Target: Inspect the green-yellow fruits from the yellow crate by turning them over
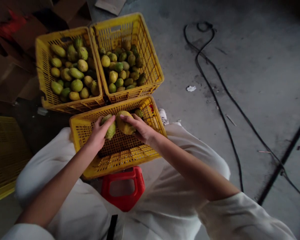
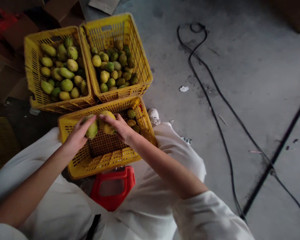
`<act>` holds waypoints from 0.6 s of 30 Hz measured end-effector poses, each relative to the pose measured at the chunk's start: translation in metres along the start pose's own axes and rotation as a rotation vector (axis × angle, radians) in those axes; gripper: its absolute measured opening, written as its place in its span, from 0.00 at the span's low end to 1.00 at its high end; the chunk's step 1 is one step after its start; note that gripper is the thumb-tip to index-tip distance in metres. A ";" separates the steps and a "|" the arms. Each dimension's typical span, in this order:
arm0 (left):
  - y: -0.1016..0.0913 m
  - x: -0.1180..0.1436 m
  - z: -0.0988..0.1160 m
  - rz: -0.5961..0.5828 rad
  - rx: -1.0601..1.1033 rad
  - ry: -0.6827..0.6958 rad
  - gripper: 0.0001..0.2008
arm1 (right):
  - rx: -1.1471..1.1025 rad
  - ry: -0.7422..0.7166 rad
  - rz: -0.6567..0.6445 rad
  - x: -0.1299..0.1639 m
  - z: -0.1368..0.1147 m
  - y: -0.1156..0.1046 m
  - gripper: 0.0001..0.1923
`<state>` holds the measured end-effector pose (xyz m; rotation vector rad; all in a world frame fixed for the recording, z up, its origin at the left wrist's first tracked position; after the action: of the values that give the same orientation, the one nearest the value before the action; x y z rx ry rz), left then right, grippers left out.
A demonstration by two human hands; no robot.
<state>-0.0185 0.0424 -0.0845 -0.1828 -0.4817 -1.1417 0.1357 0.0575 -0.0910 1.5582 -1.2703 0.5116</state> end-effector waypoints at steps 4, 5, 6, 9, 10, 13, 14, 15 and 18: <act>0.000 -0.004 0.003 0.036 -0.030 0.068 0.12 | -0.011 0.006 -0.051 -0.001 0.004 0.002 0.25; 0.000 -0.004 0.004 0.040 -0.034 0.081 0.12 | -0.014 0.001 -0.064 -0.001 0.004 0.003 0.26; 0.000 -0.004 0.004 0.042 -0.040 0.090 0.13 | -0.020 -0.006 -0.072 -0.002 0.003 0.004 0.27; 0.000 -0.004 0.005 0.055 -0.049 0.100 0.11 | -0.036 -0.012 -0.088 -0.002 0.002 0.004 0.26; 0.000 -0.004 0.005 0.058 -0.045 0.096 0.10 | -0.043 -0.011 -0.092 -0.002 0.002 0.005 0.25; 0.002 -0.005 0.007 0.051 -0.033 0.090 0.10 | -0.058 -0.008 -0.098 -0.002 0.001 0.005 0.22; 0.003 -0.006 0.008 0.050 -0.032 0.093 0.10 | -0.059 -0.009 -0.098 -0.001 0.000 0.005 0.22; 0.003 -0.006 0.008 0.055 -0.034 0.095 0.11 | -0.054 -0.008 -0.095 -0.001 0.000 0.006 0.23; 0.003 -0.006 0.007 0.064 -0.038 0.073 0.12 | -0.020 0.000 -0.077 0.001 -0.002 0.006 0.25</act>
<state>-0.0192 0.0513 -0.0803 -0.1880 -0.3869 -1.0916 0.1310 0.0595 -0.0870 1.5842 -1.2071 0.4482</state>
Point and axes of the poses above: each hand's wrist, its own x-axis away from the middle knuckle, its own y-axis out of the palm, z = x × y, the point moved 7 cm from there along -x, towards the middle knuckle, and after that the axes turned 13 degrees about y, right-handed, at the moved point
